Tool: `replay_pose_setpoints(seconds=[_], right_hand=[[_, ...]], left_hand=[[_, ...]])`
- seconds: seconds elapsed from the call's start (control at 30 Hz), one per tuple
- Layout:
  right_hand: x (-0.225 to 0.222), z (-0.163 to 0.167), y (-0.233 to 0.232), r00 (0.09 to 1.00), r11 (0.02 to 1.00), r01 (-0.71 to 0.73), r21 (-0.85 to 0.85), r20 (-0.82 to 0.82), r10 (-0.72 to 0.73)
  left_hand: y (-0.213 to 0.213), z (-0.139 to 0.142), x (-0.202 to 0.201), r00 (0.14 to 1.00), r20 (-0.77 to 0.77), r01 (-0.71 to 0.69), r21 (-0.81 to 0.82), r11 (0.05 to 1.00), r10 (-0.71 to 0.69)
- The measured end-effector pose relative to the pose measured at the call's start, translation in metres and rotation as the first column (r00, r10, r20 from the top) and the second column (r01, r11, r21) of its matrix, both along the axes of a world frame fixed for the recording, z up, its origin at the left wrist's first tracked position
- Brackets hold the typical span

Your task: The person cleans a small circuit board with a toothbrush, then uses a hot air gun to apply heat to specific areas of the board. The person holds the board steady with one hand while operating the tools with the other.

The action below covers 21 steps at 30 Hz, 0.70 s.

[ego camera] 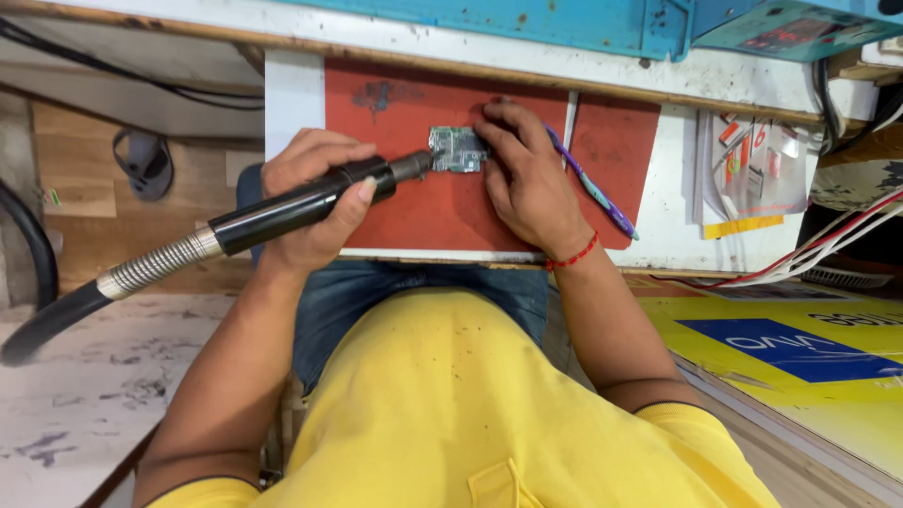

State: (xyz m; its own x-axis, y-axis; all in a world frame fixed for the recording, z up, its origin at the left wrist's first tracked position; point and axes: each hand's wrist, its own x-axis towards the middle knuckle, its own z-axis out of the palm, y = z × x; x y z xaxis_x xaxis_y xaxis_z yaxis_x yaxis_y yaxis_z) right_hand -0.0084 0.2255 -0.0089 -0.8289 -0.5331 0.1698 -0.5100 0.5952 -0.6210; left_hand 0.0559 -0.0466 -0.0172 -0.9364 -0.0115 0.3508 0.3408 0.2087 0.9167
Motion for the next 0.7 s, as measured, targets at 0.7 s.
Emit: replay_pose_setpoints(seconds=[0.7], right_hand=[[0.000, 0.001, -0.002, 0.999, 0.999, 0.037, 0.029, 0.002, -0.037]], left_hand=[[0.007, -0.015, -0.001, 0.992, -0.113, -0.069, -0.092, 0.993, 0.058]])
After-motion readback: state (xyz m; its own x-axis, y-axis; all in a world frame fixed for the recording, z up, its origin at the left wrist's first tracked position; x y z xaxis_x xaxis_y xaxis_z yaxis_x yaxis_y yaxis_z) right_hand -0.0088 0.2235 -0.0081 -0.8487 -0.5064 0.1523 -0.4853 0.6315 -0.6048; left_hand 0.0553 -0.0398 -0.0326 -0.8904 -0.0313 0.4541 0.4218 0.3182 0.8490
